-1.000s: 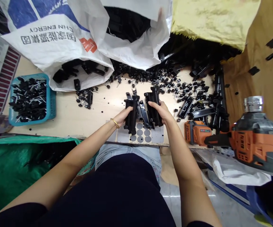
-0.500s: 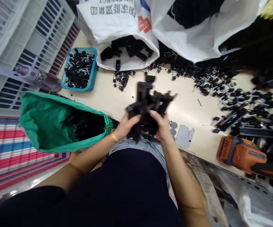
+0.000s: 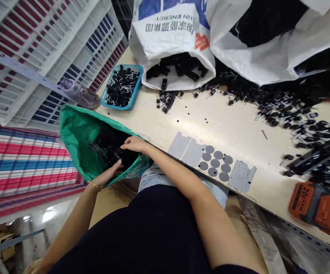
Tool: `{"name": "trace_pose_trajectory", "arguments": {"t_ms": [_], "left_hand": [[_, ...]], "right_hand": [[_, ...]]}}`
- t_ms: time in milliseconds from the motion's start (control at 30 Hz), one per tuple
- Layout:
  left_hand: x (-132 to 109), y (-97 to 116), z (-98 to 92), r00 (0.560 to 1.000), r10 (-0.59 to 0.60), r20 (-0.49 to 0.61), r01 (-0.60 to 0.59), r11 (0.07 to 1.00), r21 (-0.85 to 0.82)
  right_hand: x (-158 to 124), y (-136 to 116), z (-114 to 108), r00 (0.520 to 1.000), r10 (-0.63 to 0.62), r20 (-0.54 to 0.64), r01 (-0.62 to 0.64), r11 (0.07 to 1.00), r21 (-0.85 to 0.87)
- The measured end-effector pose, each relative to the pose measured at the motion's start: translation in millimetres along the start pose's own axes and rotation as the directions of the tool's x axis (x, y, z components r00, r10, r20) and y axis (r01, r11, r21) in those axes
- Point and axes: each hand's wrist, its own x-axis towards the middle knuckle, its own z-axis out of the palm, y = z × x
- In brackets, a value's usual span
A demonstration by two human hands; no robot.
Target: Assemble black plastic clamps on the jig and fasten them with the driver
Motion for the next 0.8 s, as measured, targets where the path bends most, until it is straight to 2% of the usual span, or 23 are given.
{"name": "trace_pose_trajectory", "arguments": {"t_ms": [33, 100, 167, 200, 233, 267, 300, 333, 367, 400, 433, 500, 533, 600, 667, 733, 800], "left_hand": [[-3.5, -1.3, 3.1, 0.995, 0.062, 0.075, -0.074, 0.983, 0.168], [-12.6, 7.6, 6.7, 0.961, 0.159, 0.227, -0.243, 0.874, 0.42], [-21.0, 28.4, 8.2, 0.917, 0.193, 0.349, -0.366, 0.755, 0.544], [-24.1, 42.0, 9.5, 0.9, 0.186, 0.394, -0.4, 0.711, 0.578], [-26.2, 57.1, 11.9, 0.886, 0.184, 0.426, -0.43, 0.671, 0.604], [-27.0, 73.5, 16.1, 0.871, 0.198, 0.45, -0.464, 0.632, 0.621], [-26.4, 90.9, 22.5, 0.848, 0.226, 0.479, -0.51, 0.59, 0.626], [-24.1, 109.2, 31.3, 0.81, 0.269, 0.521, -0.574, 0.549, 0.608], [-19.9, 128.5, 42.4, 0.754, 0.327, 0.57, -0.648, 0.509, 0.566], [-13.4, 148.7, 55.4, 0.684, 0.392, 0.615, -0.724, 0.468, 0.507], [-4.5, 169.8, 69.8, 0.616, 0.463, 0.637, -0.784, 0.438, 0.44], [20.7, 214.8, 100.0, 0.519, 0.591, 0.617, -0.854, 0.383, 0.351], [36.0, 238.3, 114.7, 0.5, 0.641, 0.582, -0.866, 0.366, 0.341], [68.4, 284.9, 142.1, 0.514, 0.726, 0.457, -0.853, 0.378, 0.359], [97.8, 325.6, 167.7, 0.502, 0.806, 0.312, -0.825, 0.339, 0.452], [119.8, 352.9, 193.3, 0.467, 0.87, 0.159, -0.751, 0.295, 0.591], [133.1, 361.4, 219.4, 0.434, 0.9, 0.037, -0.659, 0.289, 0.695]], "right_hand": [[-12.8, 6.8, -10.5, 1.0, -0.019, 0.006, 0.019, 0.996, 0.082], [-41.9, 20.4, -35.6, 0.997, -0.07, -0.039, 0.078, 0.949, 0.304], [-73.5, 38.1, -63.3, 0.974, -0.097, -0.203, 0.175, 0.892, 0.416], [-89.9, 49.8, -76.7, 0.94, -0.096, -0.328, 0.227, 0.894, 0.387], [-106.7, 63.4, -89.0, 0.873, -0.091, -0.479, 0.261, 0.917, 0.302], [-123.7, 78.6, -99.4, 0.769, -0.091, -0.633, 0.262, 0.948, 0.181], [-140.6, 94.8, -107.4, 0.626, -0.108, -0.772, 0.213, 0.976, 0.037], [-156.8, 111.1, -112.7, 0.465, -0.145, -0.873, 0.114, 0.988, -0.103], [-171.7, 126.6, -115.0, 0.353, -0.167, -0.921, 0.038, 0.986, -0.165], [-184.7, 140.5, -114.8, 0.278, -0.186, -0.942, -0.015, 0.98, -0.198], [-195.3, 152.4, -112.5, 0.238, -0.204, -0.95, -0.046, 0.974, -0.221], [-208.4, 169.2, -103.9, 0.223, -0.257, -0.94, -0.087, 0.956, -0.282], [-211.4, 174.5, -99.1, 0.224, -0.296, -0.928, -0.131, 0.935, -0.33], [-212.3, 180.6, -91.7, 0.224, -0.361, -0.905, -0.255, 0.875, -0.412], [-210.6, 182.7, -91.2, 0.228, -0.387, -0.894, -0.355, 0.822, -0.446], [-209.4, 180.8, -102.8, 0.236, -0.39, -0.89, -0.35, 0.82, -0.452], [-208.6, 172.2, -130.8, 0.216, -0.417, -0.883, -0.297, 0.833, -0.467]]}}
